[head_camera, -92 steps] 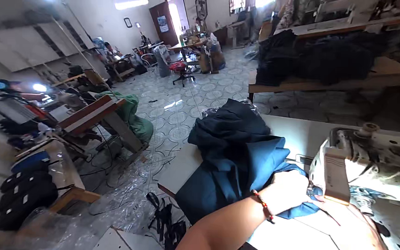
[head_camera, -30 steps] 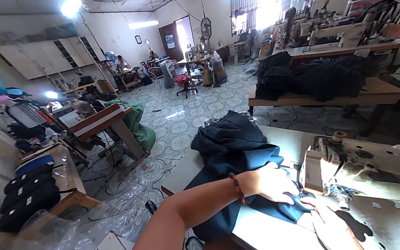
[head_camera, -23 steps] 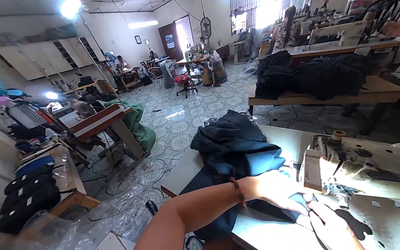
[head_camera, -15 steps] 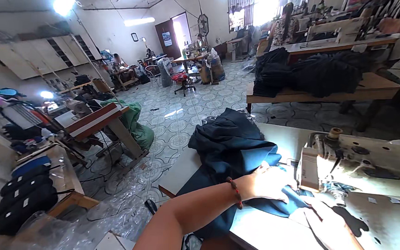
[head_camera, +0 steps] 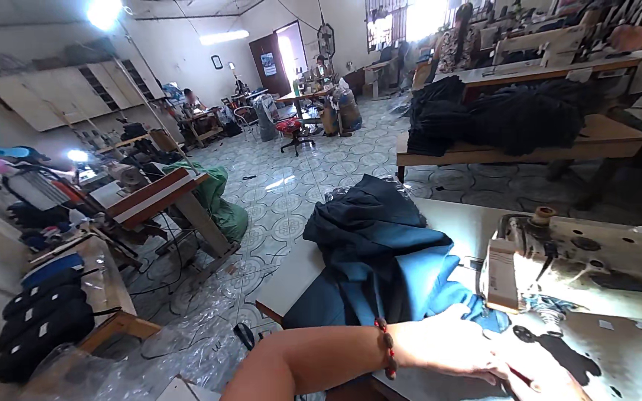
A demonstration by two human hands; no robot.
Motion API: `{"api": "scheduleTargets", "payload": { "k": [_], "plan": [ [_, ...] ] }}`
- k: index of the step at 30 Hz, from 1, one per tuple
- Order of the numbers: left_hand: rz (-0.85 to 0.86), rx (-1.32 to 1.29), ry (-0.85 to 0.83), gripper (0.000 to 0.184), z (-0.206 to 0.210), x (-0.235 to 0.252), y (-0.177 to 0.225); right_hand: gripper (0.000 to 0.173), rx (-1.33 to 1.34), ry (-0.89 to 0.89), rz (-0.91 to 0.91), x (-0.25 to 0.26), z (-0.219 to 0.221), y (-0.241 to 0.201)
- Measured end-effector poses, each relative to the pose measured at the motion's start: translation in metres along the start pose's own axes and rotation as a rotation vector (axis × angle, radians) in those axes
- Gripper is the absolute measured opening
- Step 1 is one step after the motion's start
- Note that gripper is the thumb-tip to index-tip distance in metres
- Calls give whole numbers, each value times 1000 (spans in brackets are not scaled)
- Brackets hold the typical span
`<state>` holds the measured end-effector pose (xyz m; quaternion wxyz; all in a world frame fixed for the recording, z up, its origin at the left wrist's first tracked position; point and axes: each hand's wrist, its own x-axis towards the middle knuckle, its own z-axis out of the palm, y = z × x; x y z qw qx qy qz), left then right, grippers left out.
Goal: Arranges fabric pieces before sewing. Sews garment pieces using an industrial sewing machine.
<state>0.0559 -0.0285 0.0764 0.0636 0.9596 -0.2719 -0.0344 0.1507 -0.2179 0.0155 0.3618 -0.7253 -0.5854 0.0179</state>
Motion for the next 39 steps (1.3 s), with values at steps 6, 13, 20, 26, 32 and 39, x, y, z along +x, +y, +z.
{"api": "scheduleTargets", "payload": {
  "k": [6,13,20,26,32,39],
  "plan": [
    [18,20,71,22,0,-2,-12,24,-30,-49,37,-11,-3,-6],
    [46,-16,45,27,14,-1,-5,29,-138,-28,57,-14,-2,-20],
    [-35,-53,321,23,34,-9,-12,25,-128,98,23,-27,14,-4],
    [-81,51,227,20,28,-4,-8,25,-223,65,29,-26,5,-15],
    [-3,-65,264,36,44,-23,-17,29,-227,186,-78,-31,25,-1],
    [-31,-111,344,47,56,-22,-23,25,-205,171,-25,-32,25,-15]
  ]
}}
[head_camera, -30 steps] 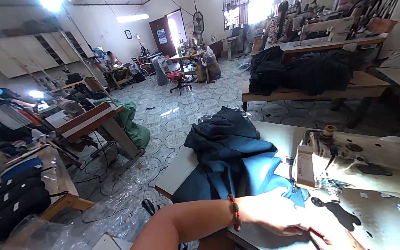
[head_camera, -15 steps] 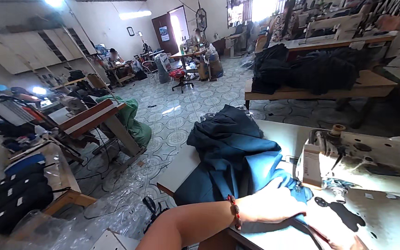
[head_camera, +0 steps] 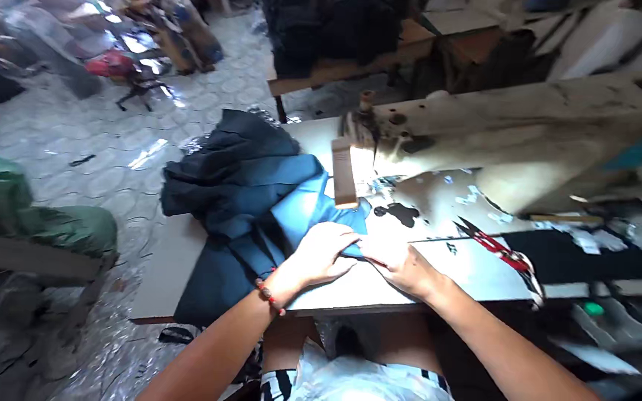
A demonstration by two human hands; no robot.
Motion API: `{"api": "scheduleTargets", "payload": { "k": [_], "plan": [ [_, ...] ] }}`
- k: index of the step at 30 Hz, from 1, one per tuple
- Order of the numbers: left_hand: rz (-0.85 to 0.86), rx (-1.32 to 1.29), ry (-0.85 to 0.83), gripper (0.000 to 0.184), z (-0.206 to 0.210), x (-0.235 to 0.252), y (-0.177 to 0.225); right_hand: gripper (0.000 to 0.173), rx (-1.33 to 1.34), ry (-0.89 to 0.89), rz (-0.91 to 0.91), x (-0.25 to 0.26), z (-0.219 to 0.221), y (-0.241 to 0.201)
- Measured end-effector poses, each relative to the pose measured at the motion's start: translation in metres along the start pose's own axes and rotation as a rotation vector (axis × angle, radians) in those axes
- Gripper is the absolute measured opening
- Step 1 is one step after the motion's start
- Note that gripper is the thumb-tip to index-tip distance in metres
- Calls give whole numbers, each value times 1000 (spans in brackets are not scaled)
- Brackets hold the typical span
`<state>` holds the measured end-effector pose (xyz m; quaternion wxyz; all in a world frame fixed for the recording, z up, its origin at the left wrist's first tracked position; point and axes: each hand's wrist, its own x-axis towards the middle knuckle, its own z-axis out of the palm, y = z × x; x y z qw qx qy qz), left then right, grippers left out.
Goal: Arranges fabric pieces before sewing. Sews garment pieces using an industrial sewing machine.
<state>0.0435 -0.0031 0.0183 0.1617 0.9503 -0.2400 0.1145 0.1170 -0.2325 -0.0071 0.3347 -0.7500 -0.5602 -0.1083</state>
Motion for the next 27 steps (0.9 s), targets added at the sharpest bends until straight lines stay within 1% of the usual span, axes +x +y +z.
{"api": "scheduleTargets", "payload": {
  "k": [3,8,10,14,19,24,27],
  "plan": [
    [-11,0,39,47,5,-2,-3,24,17,-17,8,2,-3,-1],
    [-20,8,59,49,4,-6,-4,20,-27,11,-48,7,-5,-3],
    [-13,12,74,49,4,-6,-6,20,-40,22,-40,8,-5,-4],
    [-19,8,86,51,5,-7,-7,23,16,-4,14,5,-1,-5],
    [-46,31,93,54,5,-6,-6,23,-32,22,-14,8,-4,-4],
    [-99,25,19,57,-1,0,-5,24,-6,6,26,5,0,-5],
    [-152,24,-67,63,-10,7,-4,22,-22,-9,-12,10,-5,-5]
  ]
}}
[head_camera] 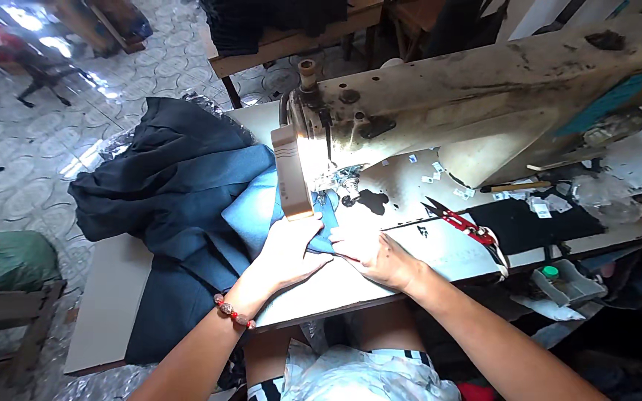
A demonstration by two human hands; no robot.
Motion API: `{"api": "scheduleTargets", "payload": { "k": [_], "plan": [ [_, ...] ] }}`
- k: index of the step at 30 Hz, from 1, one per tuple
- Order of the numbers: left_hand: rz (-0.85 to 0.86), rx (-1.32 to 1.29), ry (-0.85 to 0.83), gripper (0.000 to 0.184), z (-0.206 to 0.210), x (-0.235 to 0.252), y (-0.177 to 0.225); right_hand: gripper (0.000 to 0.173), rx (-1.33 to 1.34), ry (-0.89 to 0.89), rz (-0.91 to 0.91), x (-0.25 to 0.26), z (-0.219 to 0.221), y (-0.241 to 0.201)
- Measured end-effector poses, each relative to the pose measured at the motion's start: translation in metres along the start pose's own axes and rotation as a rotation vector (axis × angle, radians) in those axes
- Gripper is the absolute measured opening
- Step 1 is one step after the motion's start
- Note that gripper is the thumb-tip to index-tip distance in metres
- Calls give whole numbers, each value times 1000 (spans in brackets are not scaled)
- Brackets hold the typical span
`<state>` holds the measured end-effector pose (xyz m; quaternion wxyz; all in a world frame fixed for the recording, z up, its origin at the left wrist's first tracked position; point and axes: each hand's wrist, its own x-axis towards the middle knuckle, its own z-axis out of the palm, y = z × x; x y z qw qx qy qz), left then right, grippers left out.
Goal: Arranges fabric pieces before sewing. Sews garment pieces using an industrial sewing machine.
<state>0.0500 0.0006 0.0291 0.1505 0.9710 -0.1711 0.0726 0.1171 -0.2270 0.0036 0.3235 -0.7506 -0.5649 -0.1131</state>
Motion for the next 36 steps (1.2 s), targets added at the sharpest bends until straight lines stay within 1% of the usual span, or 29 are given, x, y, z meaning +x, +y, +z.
{"api": "scheduleTargets", "payload": {
  "k": [2,6,10,17,22,25,27,29,31,32,34,35,36],
  "plan": [
    [10,18,1,66,0,-1,-2,21,6,6,-28,2,-1,0],
    [51,24,49,64,7,-5,-6,22,41,14,1,-1,5,0],
    [23,18,14,67,3,0,-5,22,11,-10,-27,2,0,3],
    [79,26,37,64,8,-5,-7,23,66,28,40,-5,4,-1],
    [44,-1,42,60,7,1,-11,24,66,3,21,6,2,10],
    [-17,-31,-34,60,-1,11,-15,22,44,-15,33,18,3,22],
    [-24,-14,-75,52,-11,20,-20,19,45,-26,41,26,4,29],
    [-7,56,-20,42,-22,30,-27,17,66,-19,63,31,6,35],
    [9,131,52,38,-28,33,-39,15,70,-23,91,33,8,35],
    [25,163,61,36,-36,31,-40,16,81,-24,104,33,7,35],
    [81,203,-3,26,-60,28,-33,19,105,-18,127,33,7,32],
    [143,215,-28,17,-69,32,-30,18,115,-12,130,34,6,32],
    [202,204,-61,14,-74,39,-27,17,120,-7,127,35,6,32]
  ]
}}
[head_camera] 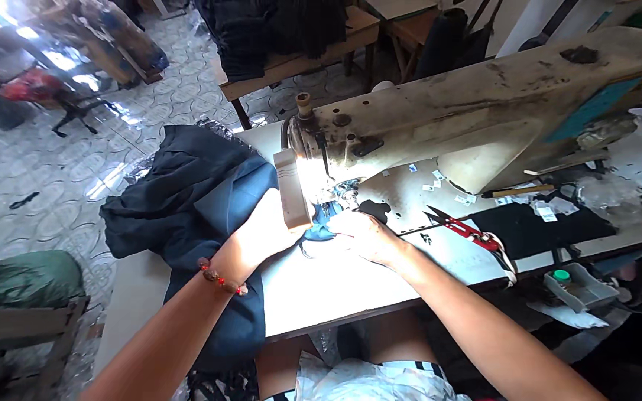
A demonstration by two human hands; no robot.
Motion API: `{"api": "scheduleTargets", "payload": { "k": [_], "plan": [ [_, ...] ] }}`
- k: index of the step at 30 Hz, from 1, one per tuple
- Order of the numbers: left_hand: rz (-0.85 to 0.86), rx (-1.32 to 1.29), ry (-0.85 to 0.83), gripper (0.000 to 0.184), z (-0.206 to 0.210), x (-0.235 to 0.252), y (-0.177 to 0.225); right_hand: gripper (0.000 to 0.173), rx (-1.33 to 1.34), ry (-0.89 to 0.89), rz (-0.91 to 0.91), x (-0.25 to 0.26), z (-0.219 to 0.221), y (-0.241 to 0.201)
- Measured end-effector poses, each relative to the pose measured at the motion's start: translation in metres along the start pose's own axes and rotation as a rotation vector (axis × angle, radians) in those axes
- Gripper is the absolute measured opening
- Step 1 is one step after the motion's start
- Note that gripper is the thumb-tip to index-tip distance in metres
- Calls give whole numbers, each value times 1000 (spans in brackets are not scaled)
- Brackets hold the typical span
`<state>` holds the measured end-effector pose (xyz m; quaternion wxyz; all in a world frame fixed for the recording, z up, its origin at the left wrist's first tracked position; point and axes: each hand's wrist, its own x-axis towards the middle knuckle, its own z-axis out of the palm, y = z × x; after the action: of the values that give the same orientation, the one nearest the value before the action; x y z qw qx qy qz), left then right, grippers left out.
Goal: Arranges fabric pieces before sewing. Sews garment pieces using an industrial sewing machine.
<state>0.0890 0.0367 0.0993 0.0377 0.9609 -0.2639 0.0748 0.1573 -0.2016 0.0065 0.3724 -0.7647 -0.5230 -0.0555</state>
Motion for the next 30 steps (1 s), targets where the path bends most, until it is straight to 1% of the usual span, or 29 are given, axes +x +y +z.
{"api": "scheduleTargets", "payload": {
  "k": [2,4,5,7,8,9,10,13,14,16,18,21,25,27,29,30],
  "plan": [
    [84,-57,-92,16,-15,10,10,16,11,-2,-15,2,-2,0],
    [58,-89,-136,20,-25,10,16,17,24,-13,-20,3,-4,-1],
    [-4,-81,-139,23,-28,7,15,16,30,-25,-4,4,-6,-2],
    [-207,-85,-174,33,-31,2,12,15,37,-58,49,7,-9,-7],
    [-323,-92,-211,42,-31,0,13,14,37,-41,46,7,-8,-7],
    [-409,-96,-214,47,-28,-1,14,13,43,-20,42,7,-6,-7],
    [-466,-97,-192,47,-23,-1,16,13,55,-12,52,7,-6,-7],
    [-556,-184,-112,37,-8,-4,19,12,81,-6,60,4,-3,-5],
    [-568,-242,-81,33,-7,-3,22,13,77,-9,49,4,-3,-3],
    [-540,-365,5,21,-5,-4,26,13,75,0,20,3,-3,-2],
    [-534,-450,19,15,-3,-5,29,14,75,13,6,3,-2,-1],
    [-547,-432,6,13,-4,-8,34,14,82,17,21,4,-1,-1],
    [-530,-426,110,7,4,-12,42,14,63,2,21,3,-1,0],
    [-526,-388,178,11,11,-14,48,14,56,-19,14,3,-1,1],
    [-576,-326,163,20,14,-14,56,14,46,-22,9,2,0,2],
    [-579,-277,139,21,13,-13,59,14,41,-25,12,2,0,2]
  ]
}}
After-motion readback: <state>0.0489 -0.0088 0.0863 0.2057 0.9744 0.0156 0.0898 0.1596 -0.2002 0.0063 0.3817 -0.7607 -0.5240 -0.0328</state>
